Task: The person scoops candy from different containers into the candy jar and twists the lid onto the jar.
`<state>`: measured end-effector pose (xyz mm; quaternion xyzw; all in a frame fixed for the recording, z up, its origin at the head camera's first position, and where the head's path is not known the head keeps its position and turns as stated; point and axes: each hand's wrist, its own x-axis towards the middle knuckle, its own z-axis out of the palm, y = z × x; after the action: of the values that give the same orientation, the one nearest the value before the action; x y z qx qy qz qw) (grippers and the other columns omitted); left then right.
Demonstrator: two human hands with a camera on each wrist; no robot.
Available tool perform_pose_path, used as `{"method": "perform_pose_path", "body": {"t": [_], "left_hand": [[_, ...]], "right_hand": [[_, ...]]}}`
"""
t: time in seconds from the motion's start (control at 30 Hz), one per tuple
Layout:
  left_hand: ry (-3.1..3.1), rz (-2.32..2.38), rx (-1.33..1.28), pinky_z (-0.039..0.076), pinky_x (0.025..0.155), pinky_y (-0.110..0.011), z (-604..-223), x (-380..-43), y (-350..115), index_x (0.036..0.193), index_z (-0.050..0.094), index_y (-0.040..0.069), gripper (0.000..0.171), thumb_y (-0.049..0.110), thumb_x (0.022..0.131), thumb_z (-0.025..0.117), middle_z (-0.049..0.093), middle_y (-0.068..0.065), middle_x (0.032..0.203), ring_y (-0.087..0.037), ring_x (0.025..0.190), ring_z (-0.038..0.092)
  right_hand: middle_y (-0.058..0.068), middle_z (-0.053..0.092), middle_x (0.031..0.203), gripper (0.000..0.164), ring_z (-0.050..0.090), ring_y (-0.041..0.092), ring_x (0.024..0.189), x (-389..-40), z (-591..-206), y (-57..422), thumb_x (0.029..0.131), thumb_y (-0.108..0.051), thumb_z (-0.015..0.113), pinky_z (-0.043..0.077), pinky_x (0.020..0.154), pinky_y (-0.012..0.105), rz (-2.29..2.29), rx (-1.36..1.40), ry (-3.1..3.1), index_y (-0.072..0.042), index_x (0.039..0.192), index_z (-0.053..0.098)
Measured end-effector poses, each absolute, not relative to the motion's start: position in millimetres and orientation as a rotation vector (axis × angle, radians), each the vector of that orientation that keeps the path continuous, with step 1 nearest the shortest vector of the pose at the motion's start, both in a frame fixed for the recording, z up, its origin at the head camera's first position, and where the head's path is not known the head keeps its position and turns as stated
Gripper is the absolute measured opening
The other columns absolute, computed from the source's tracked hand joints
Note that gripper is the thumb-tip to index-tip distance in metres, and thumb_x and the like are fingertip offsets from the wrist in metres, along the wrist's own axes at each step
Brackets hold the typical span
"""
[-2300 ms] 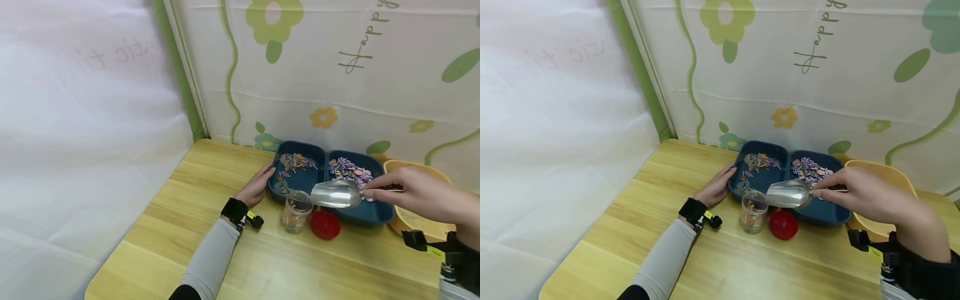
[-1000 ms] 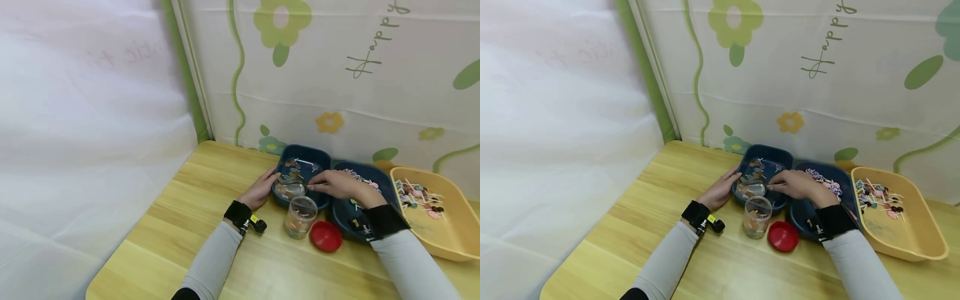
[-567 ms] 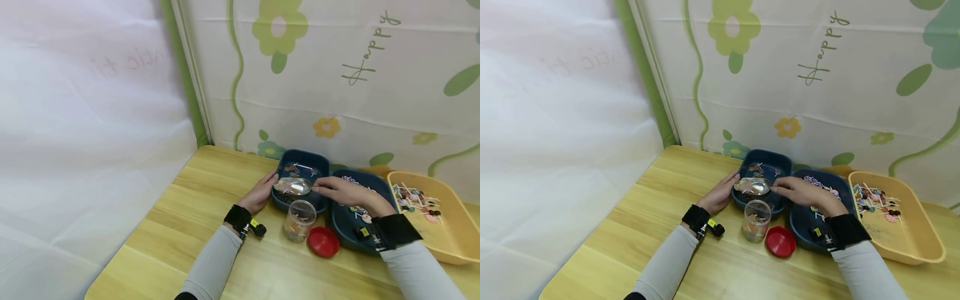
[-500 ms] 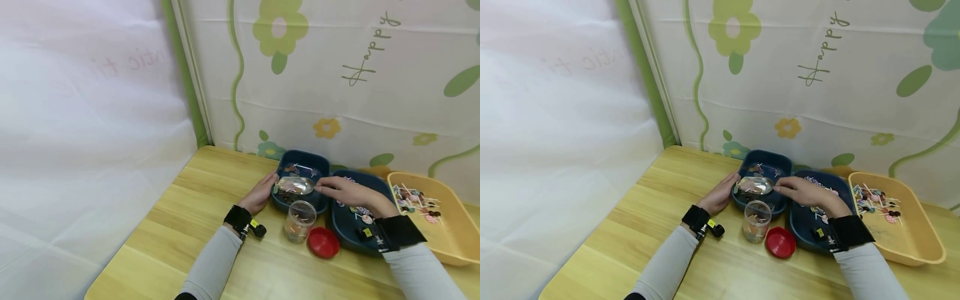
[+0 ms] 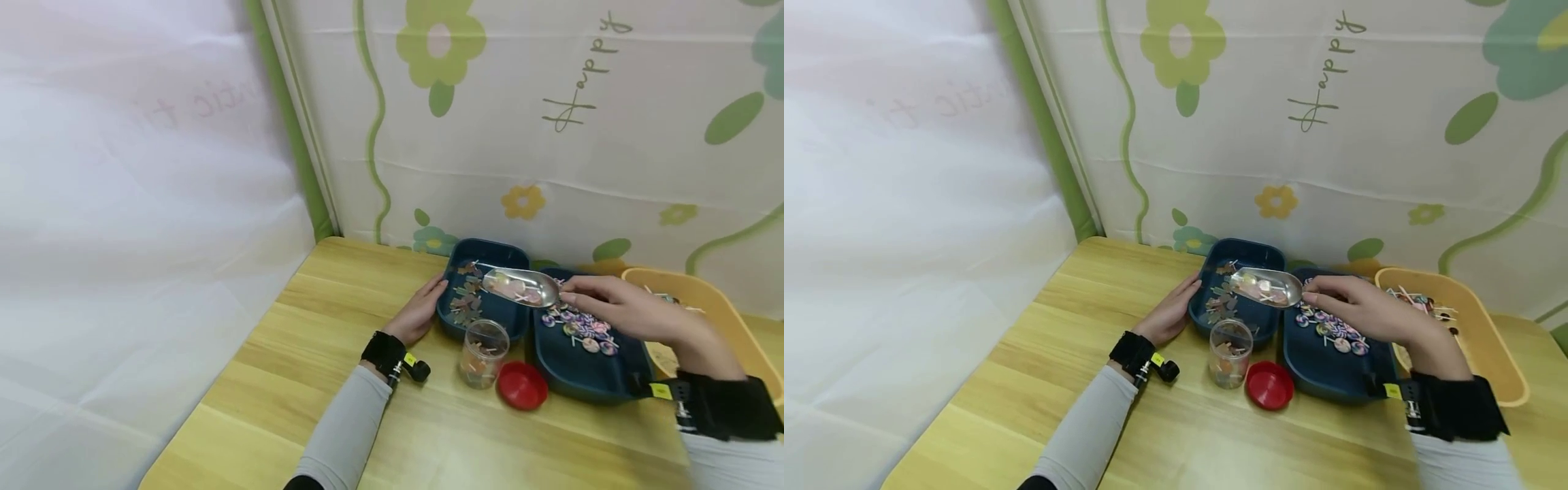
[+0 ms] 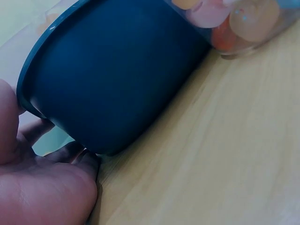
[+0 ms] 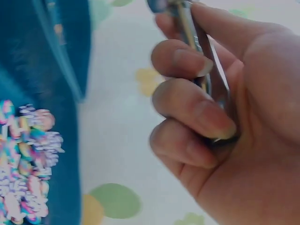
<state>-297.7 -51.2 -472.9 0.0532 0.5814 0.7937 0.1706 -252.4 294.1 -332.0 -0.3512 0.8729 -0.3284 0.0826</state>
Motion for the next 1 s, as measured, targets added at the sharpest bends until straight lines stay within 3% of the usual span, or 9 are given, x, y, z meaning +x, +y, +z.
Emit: {"method": "perform_pose_path", "body": {"t": [0.27,0.4,0.57,0.67,0.77,0.8,0.93,1.0], "left_hand": [[1.644,2.298,0.150,0.031,0.120,-0.038,-474,-304,-50,0.161,0.035,0.023,0.052,0.023,0.111,0.048,0.033,-0.004,0.165,-0.019,0.148,0.035],[1.639,2.302,0.194,0.030,0.120,-0.040,-475,-304,-50,0.162,0.034,0.020,0.052,0.021,0.111,0.047,0.032,-0.006,0.166,-0.020,0.148,0.035],[1.629,2.292,0.218,0.031,0.120,-0.042,-477,-302,-49,0.162,0.033,0.020,0.052,0.022,0.111,0.046,0.034,-0.009,0.164,-0.025,0.148,0.036],[1.633,2.278,0.199,0.033,0.119,-0.041,-478,-301,-48,0.161,0.034,0.023,0.051,0.023,0.111,0.046,0.035,-0.008,0.164,-0.024,0.148,0.037],[1.635,2.277,0.186,0.033,0.119,-0.039,-478,-301,-46,0.161,0.034,0.023,0.051,0.023,0.111,0.046,0.033,-0.006,0.165,-0.022,0.148,0.037],[1.638,2.278,0.179,0.033,0.119,-0.039,-478,-301,-46,0.161,0.034,0.023,0.051,0.023,0.111,0.047,0.033,-0.005,0.165,-0.022,0.148,0.037],[1.607,2.305,0.186,0.034,0.119,-0.040,-477,-301,-48,0.162,0.031,0.020,0.053,0.021,0.112,0.045,0.031,-0.009,0.166,-0.026,0.147,0.039],[1.590,2.313,0.185,0.034,0.119,-0.040,-477,-301,-50,0.163,0.029,0.020,0.053,0.021,0.112,0.045,0.030,-0.009,0.166,-0.026,0.147,0.038]], "right_hand": [[-0.010,0.071,0.101,0.023,0.059,0.007,0.072,-216,-313,306,0.105,-0.011,0.058,0.050,0.059,0.026,-0.805,-1.037,2.640,-0.011,0.123,0.073],[-0.014,0.073,0.098,0.020,0.059,0.003,0.073,-206,-304,302,0.102,-0.020,0.065,0.051,0.061,0.024,-0.658,-0.993,2.690,-0.015,0.117,0.078],[-0.009,0.076,0.103,0.024,0.062,-0.001,0.080,-193,-299,298,0.101,-0.032,0.067,0.054,0.066,0.024,-0.513,-0.862,2.757,-0.017,0.115,0.080],[-0.008,0.076,0.098,0.027,0.058,-0.002,0.072,-186,-299,300,0.100,-0.035,0.067,0.049,0.061,0.023,-0.474,-0.772,2.798,-0.017,0.116,0.080],[-0.008,0.075,0.097,0.023,0.053,-0.003,0.069,-180,-301,306,0.099,-0.031,0.069,0.042,0.060,0.021,-0.473,-0.736,2.844,-0.017,0.114,0.080],[-0.008,0.075,0.097,0.021,0.053,-0.003,0.070,-178,-302,308,0.099,-0.030,0.069,0.044,0.068,0.019,-0.481,-0.733,2.863,-0.018,0.114,0.080],[-0.004,0.076,0.106,0.017,0.058,-0.005,0.082,-174,-303,321,0.100,-0.022,0.069,0.047,0.075,0.017,-0.461,-0.732,2.925,-0.020,0.111,0.080],[-0.002,0.075,0.105,0.017,0.061,0.000,0.083,-174,-303,327,0.101,-0.020,0.067,0.051,0.073,0.022,-0.421,-0.710,2.947,-0.016,0.111,0.080]]}}
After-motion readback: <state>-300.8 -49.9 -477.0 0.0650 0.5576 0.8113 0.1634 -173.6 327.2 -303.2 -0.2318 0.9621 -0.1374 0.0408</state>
